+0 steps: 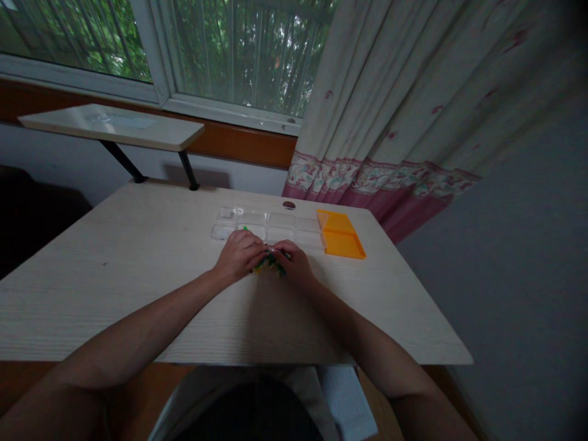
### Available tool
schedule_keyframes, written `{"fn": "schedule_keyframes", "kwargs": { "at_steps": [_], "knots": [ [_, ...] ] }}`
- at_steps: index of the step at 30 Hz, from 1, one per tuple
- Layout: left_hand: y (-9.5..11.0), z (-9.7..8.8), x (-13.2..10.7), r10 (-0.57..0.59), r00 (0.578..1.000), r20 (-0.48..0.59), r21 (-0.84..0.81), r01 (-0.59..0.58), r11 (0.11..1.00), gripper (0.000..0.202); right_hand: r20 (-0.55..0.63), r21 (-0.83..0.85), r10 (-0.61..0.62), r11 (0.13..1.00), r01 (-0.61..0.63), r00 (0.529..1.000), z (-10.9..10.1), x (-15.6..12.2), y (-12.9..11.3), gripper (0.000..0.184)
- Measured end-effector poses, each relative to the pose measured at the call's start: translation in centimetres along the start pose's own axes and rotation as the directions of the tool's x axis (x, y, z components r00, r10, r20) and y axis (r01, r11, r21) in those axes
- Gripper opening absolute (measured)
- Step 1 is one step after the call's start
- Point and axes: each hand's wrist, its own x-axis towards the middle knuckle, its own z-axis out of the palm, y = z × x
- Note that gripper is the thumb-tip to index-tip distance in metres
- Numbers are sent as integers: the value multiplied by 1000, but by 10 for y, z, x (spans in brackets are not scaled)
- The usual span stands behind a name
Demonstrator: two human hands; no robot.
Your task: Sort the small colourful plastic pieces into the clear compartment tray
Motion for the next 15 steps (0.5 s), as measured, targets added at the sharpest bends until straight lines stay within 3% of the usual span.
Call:
{"fn": "schedule_keyframes", "kwargs": {
  "at_steps": [12,15],
  "knots": [
    [-4,-3,-1,10,1000,-1,32,-10,999,25,-8,-43,-42,998,42,999,-1,0,-2,39],
    [-16,-6,-1,-61,997,-37,57,63,996,24,-2,-59,-48,997,47,999,0,0,-1,36]
  ]
}}
